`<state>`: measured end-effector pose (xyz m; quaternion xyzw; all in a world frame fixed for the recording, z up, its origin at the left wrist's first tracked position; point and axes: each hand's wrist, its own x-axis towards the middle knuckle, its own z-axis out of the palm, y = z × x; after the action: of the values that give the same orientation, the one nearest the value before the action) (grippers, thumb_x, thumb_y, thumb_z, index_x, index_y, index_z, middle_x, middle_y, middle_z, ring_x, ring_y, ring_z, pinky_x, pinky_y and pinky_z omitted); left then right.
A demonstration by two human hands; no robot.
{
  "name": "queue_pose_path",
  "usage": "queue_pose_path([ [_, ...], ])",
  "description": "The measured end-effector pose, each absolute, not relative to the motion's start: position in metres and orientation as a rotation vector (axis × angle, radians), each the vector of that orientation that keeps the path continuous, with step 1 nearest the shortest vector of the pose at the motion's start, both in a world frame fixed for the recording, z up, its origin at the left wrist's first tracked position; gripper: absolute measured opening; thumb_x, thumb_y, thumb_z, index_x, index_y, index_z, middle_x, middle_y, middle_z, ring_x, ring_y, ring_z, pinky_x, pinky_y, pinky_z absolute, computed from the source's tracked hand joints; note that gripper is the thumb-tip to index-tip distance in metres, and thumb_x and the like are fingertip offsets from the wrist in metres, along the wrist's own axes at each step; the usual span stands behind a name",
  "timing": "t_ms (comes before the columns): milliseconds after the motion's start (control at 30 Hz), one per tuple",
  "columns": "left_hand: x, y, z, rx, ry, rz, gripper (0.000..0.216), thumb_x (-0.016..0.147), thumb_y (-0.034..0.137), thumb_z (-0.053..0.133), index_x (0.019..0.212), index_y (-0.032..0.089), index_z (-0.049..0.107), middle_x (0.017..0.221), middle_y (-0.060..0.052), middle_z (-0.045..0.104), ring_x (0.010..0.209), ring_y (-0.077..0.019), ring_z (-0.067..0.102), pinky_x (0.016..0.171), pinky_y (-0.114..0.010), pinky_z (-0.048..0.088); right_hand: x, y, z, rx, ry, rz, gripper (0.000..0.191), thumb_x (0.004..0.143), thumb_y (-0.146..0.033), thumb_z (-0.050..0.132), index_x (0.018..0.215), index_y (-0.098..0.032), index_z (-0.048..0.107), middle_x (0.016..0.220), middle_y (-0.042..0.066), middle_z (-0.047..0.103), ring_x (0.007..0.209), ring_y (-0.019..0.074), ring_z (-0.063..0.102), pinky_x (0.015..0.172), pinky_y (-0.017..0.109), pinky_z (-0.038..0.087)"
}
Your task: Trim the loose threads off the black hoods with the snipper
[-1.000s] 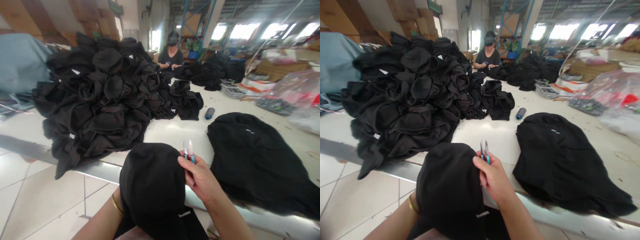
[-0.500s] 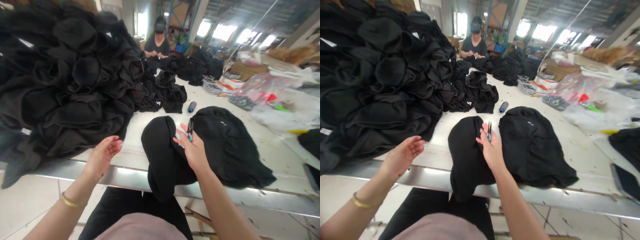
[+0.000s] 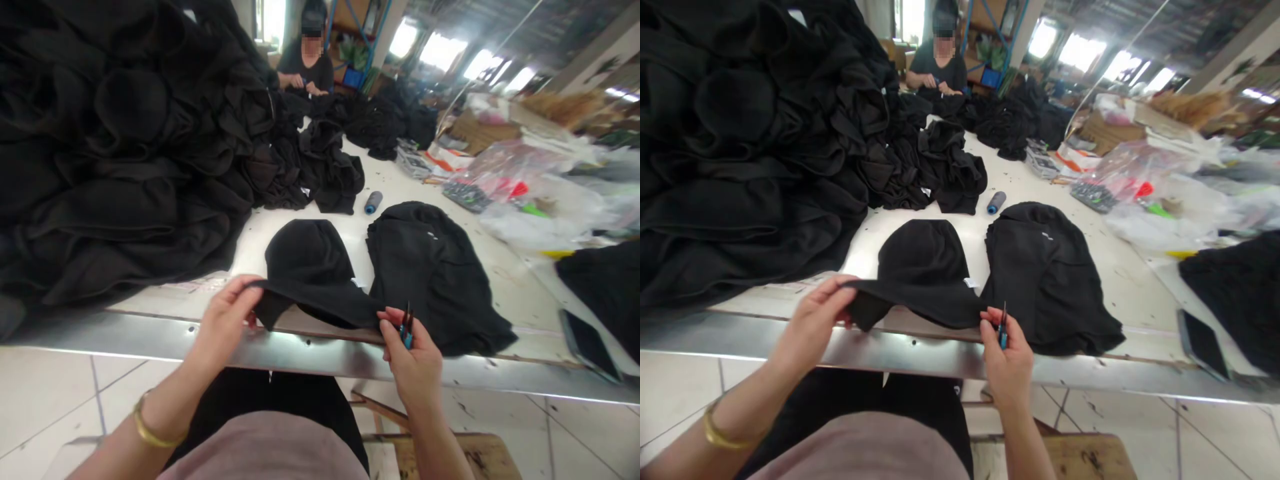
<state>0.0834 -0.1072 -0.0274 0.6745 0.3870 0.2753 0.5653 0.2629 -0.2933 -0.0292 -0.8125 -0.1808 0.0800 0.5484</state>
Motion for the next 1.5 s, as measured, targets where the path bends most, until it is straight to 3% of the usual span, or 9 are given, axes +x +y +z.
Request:
queue_pose_path([
  [100, 0.053, -0.090, -0.032, 1.439, 1.211, 0.977, 0.052, 0.078, 0.043, 0.052, 0.125, 0.025, 0.038, 0.109, -0.006, 0.056, 0.088, -0.0187, 0.057, 0.068, -0.028, 0.049, 0.251, -0.284, -0.035, -1.884, -0.469, 0.303, 0.038, 0.072, -0.043, 0.061, 0.098, -0.016, 0.060, 0.086, 0.007, 0.066, 0.041, 0.0065, 0.043, 0.037, 0.020, 0.037],
  [167, 0.038, -0.099, -0.032, 1.592, 1.271, 1.015, 0.054, 0.075, 0.041, 0.058, 0.123, 0.025, 0.041, 0.119, -0.006, 0.051, 0.101, -0.0202, 0.052, 0.079, -0.029, 0.045, 0.239, -0.276, -0.040, -1.884, -0.587, 0.360, 0.033, 0.072, -0.040, 0.062, 0.095, -0.017, 0.060, 0.080, 0.004, 0.065, 0.041, 0.0066, 0.042, 0.040, 0.021, 0.038],
  [333, 0.042, -0.146, -0.022, 1.679, 1.065, 0.460, 0.033, 0.082, 0.044, 0.048, 0.101, 0.020, 0.059, 0.084, -0.003, 0.064, 0.073, -0.0163, 0.058, 0.066, -0.025, 0.045, 0.208, -0.258, -0.053, -1.821, -0.896, 0.478, 0.027, 0.070, -0.032, 0.065, 0.093, -0.019, 0.060, 0.076, 0.001, 0.065, 0.050, 0.0096, 0.049, 0.052, 0.023, 0.044],
  [433, 0.065, -0.149, -0.020, 1.693, 1.018, 0.427, 0.037, 0.077, 0.045, 0.055, 0.103, 0.019, 0.058, 0.077, -0.002, 0.064, 0.067, -0.0154, 0.058, 0.061, -0.024, 0.045, 0.197, -0.251, -0.059, -1.793, -0.987, 0.451, 0.022, 0.074, -0.027, 0.061, 0.094, -0.018, 0.059, 0.082, 0.002, 0.066, 0.062, 0.0124, 0.057, 0.062, 0.025, 0.047],
  [567, 0.093, -0.135, -0.024, 1.476, 0.932, 0.376, 0.027, 0.074, 0.042, 0.059, 0.072, 0.016, 0.059, 0.060, -0.001, 0.059, 0.058, -0.0134, 0.057, 0.052, -0.021, 0.045, 0.196, -0.251, -0.057, -1.781, -1.014, 0.443, 0.018, 0.078, -0.027, 0.056, 0.094, -0.018, 0.057, 0.075, 0.000, 0.064, 0.064, 0.0124, 0.059, 0.064, 0.024, 0.048],
  [733, 0.101, -0.136, -0.030, 0.807, 0.813, 0.374, 0.015, 0.079, 0.032, 0.056, 0.080, 0.017, 0.053, 0.065, 0.000, 0.061, 0.055, -0.0097, 0.059, 0.054, -0.020, 0.051, 0.209, -0.266, -0.047, -1.882, -1.101, 0.530, 0.034, 0.087, -0.034, 0.044, 0.116, -0.018, 0.051, 0.094, 0.005, 0.066, 0.084, 0.0165, 0.062, 0.075, 0.027, 0.049],
  [900, 0.096, -0.144, -0.031, 0.655, 0.840, 0.422, 0.009, 0.080, 0.024, 0.055, 0.077, 0.015, 0.052, 0.063, 0.000, 0.061, 0.052, -0.0092, 0.060, 0.053, -0.019, 0.052, 0.209, -0.272, -0.042, -1.936, -1.391, 0.402, 0.036, 0.088, -0.031, 0.044, 0.120, -0.015, 0.049, 0.113, 0.010, 0.061, 0.100, 0.0201, 0.059, 0.085, 0.031, 0.046],
  [1233, 0.096, -0.149, -0.030, 0.707, 0.802, 0.423, 0.012, 0.079, 0.025, 0.056, 0.076, 0.015, 0.051, 0.062, -0.001, 0.063, 0.054, -0.0092, 0.061, 0.056, -0.019, 0.053, 0.205, -0.259, -0.040, -2.047, -1.542, 0.282, 0.028, 0.091, -0.031, 0.035, 0.105, -0.014, 0.053, 0.089, 0.009, 0.068, 0.074, 0.0218, 0.065, 0.061, 0.030, 0.048],
  [1500, 0.095, -0.150, -0.029, 0.891, 0.815, 0.433, 0.019, 0.078, 0.035, 0.055, 0.078, 0.017, 0.052, 0.064, 0.000, 0.062, 0.058, -0.0112, 0.060, 0.060, -0.023, 0.050, 0.209, -0.252, -0.036, -1.803, -1.039, 0.475, 0.024, 0.084, -0.033, 0.050, 0.103, -0.019, 0.052, 0.086, 0.004, 0.064, 0.075, 0.0158, 0.061, 0.068, 0.027, 0.048],
])
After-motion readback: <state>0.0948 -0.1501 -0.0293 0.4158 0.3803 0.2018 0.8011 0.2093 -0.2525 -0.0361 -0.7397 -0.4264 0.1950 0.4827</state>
